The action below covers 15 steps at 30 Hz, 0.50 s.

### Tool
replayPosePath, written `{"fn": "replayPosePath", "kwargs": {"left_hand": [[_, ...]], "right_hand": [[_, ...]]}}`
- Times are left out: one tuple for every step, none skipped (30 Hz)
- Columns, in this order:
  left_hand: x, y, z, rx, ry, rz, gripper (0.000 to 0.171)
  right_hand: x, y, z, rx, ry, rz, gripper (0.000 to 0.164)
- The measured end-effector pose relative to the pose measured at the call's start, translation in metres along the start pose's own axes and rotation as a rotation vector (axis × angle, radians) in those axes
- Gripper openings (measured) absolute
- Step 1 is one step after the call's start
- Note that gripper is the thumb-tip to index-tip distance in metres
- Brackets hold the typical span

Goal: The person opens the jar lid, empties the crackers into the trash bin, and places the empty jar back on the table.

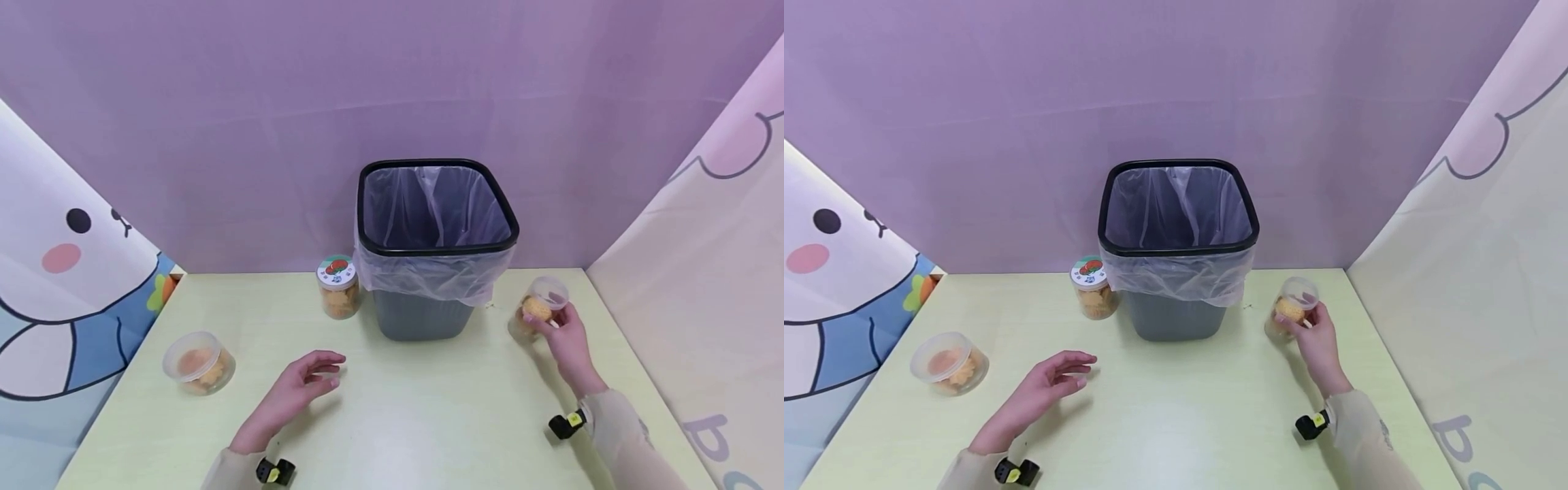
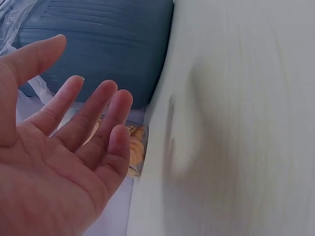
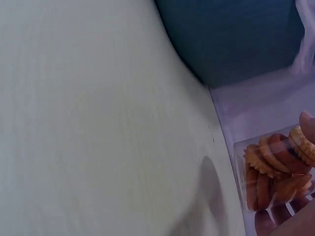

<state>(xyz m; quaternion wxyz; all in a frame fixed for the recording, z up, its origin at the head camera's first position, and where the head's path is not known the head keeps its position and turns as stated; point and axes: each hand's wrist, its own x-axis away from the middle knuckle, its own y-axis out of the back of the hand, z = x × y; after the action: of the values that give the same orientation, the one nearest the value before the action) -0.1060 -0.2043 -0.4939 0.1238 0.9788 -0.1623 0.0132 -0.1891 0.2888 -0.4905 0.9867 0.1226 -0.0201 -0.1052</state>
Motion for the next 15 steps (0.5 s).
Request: {"fn": "replayPosePath", "kwargs": {"left_hand": [[0.0,0.0,0.0,0.011,-0.003,0.001,0.039],[0.0,0.0,-0.001,0.025,-0.007,0.001,0.039],[0.0,0.0,-0.001,0.038,-0.009,0.0,0.039],[0.0,0.0,-0.001,0.053,-0.01,0.0,0.04],[0.0,0.0,-0.002,0.067,-0.007,-0.001,0.04],[0.0,-0.001,-0.003,0.08,-0.005,-0.003,0.041],[0.0,-0.001,-0.003,0.09,-0.004,-0.003,0.042],[0.0,-0.001,-0.004,0.094,-0.001,-0.004,0.042],[0.0,-0.001,-0.005,0.098,0.002,-0.005,0.042],[0.0,-0.001,-0.005,0.101,0.002,-0.007,0.042],[0.0,-0.002,-0.006,0.105,0.002,-0.009,0.042],[0.0,-0.002,-0.007,0.11,0.0,-0.009,0.042],[0.0,-0.003,-0.008,0.117,-0.003,-0.007,0.042],[-0.001,-0.004,-0.008,0.123,-0.006,-0.005,0.042],[-0.002,-0.005,-0.009,0.132,-0.011,-0.001,0.042]], "right_hand": [[0.004,-0.002,0.001,0.001,0.013,0.01,0.078],[0.008,-0.005,0.002,0.002,0.027,0.021,0.077],[0.012,-0.007,0.003,-0.002,0.035,0.032,0.077],[0.016,-0.01,0.004,-0.003,0.042,0.04,0.076],[0.02,-0.013,0.005,-0.004,0.048,0.05,0.075],[0.024,-0.015,0.007,-0.005,0.052,0.062,0.075],[0.028,-0.018,0.008,-0.008,0.056,0.074,0.074],[0.032,-0.02,0.009,-0.014,0.06,0.087,0.073],[0.036,-0.023,0.009,-0.019,0.066,0.098,0.072],[0.04,-0.025,0.01,-0.02,0.074,0.112,0.071],[0.044,-0.028,0.01,-0.027,0.082,0.128,0.071],[0.048,-0.031,0.01,-0.028,0.09,0.139,0.07],[0.052,-0.034,0.011,-0.03,0.097,0.15,0.07],[0.055,-0.037,0.01,-0.033,0.107,0.161,0.07],[0.058,-0.04,0.01,-0.034,0.115,0.17,0.07]]}}
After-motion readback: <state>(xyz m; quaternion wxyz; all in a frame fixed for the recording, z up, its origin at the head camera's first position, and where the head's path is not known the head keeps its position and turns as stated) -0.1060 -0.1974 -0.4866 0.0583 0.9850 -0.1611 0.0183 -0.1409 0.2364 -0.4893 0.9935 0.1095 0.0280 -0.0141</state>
